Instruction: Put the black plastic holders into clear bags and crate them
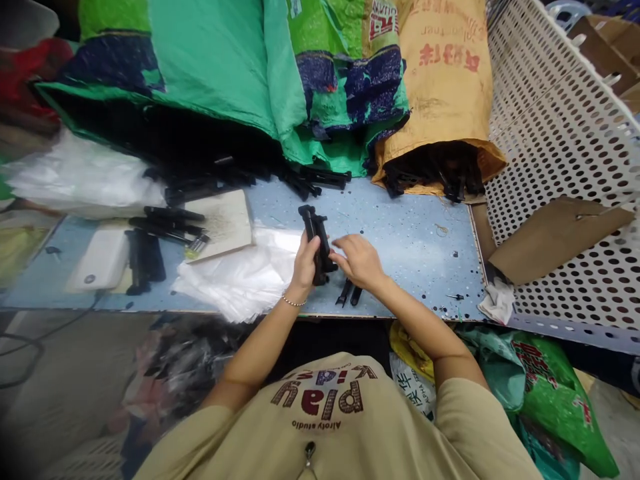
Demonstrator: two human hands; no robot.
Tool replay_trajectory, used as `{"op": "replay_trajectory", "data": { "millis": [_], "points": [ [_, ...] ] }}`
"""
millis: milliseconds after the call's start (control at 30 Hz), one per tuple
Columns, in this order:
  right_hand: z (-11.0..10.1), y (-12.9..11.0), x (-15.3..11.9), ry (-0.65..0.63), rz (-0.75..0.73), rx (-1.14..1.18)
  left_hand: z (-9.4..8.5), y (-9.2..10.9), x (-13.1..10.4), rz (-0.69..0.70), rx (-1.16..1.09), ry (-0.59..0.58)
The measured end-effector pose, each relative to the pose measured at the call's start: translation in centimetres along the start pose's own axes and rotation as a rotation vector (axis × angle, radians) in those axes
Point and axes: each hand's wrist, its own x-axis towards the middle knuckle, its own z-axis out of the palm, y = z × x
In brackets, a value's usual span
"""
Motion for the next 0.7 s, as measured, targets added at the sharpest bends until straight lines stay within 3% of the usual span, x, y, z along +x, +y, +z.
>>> {"op": "replay_trajectory", "data": {
  "millis": [67, 167, 233, 400, 500, 600, 700],
  "points": [
    [-1.0, 0.8, 0.5, 0.076, 0.006, -0.053, 0.1, 1.2, -1.8, -0.072, -0.013, -0.131],
    [-1.9, 2.5, 2.0, 0.032, -0.059, -0.082, 0.2, 2.2, -4.0, -0.129, 0.001, -0.235],
    [-2.0, 2.9, 2.7, -0.025, -0.045, 0.027, 0.3, 2.3, -4.4, -0.121, 0.037, -0.248],
    [-1.7, 0.7, 1.9, -0.198, 0.229, 0.392, -0.1, 2.6, -3.0, -0.05, 0.091, -0.165],
    [-1.6, -1.2, -0.3, -0.266, 0.05, 0.213, -0.3, 3.3, -2.1, -0.012, 0.092, -0.095],
    [-1.3, -2.4, -2.3, -0.298, -0.169, 0.02, -0.5, 3.4, -1.4, -0.017, 0.097, -0.11],
    [-1.0, -1.8, -2.1, -0.373, -0.167, 0.037, -1.3, 1.8, -0.3, -0.049, 0.076, -0.08]
  ]
}}
